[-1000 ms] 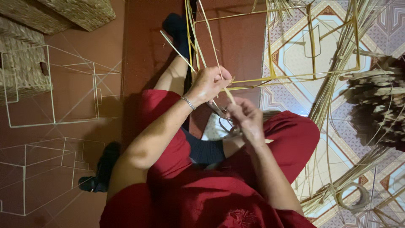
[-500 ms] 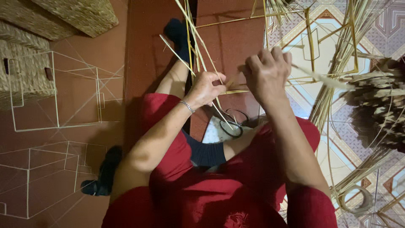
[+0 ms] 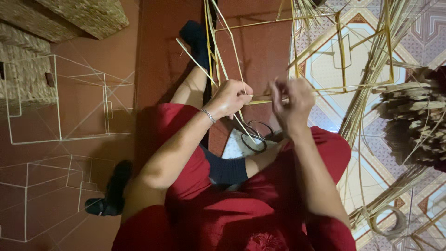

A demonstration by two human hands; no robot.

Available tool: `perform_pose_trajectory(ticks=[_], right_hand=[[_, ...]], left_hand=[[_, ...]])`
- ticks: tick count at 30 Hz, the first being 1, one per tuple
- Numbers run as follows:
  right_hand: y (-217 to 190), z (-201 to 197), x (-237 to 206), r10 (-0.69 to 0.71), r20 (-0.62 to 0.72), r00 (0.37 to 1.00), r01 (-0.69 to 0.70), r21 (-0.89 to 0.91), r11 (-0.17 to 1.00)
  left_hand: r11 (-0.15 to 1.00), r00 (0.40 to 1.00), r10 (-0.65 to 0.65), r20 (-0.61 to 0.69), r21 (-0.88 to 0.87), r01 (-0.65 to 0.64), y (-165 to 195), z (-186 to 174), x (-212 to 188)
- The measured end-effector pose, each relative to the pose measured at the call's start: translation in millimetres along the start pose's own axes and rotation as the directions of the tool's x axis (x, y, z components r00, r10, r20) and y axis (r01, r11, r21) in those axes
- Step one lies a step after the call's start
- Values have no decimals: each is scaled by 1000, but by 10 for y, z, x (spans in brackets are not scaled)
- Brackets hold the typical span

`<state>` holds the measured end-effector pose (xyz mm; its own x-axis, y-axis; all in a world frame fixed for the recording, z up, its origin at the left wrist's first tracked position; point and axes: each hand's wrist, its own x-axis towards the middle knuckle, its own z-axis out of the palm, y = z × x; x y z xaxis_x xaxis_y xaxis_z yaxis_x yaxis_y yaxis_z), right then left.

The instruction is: The person sits on the floor and weaves thin bamboo strips around a rectangular bamboo frame, threading, bending and tightening the strips by hand to extend the weave over the frame. Bundles of prepared bamboo strips and scissors lie on the floor nearby.

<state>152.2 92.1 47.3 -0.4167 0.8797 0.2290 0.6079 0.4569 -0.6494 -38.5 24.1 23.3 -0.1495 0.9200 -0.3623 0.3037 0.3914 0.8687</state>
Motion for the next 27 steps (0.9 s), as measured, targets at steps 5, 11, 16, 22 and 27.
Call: perform_pose_trajectory(ticks=[5, 11, 16, 22, 27], right_hand=[[205, 278, -512, -239, -30, 970, 241, 150, 959], [283, 210, -662, -319, -48, 947, 314, -80, 946], [198, -239, -752, -386, 2, 922, 379, -204, 903], [232, -238, -102, -450, -171, 876, 402, -257, 879], [332, 108, 501, -469, -57, 881, 435, -291, 852]], left_hand=[[995, 998, -20, 64, 94, 14, 54, 2, 24], [996, 997, 62, 38, 56, -64, 150, -34, -69], [995, 997, 77, 20, 59, -78, 183, -31, -114], [985, 985, 158, 71, 65, -163, 84, -65, -97], [878, 883, 466, 63, 95, -470, 39, -91, -80]])
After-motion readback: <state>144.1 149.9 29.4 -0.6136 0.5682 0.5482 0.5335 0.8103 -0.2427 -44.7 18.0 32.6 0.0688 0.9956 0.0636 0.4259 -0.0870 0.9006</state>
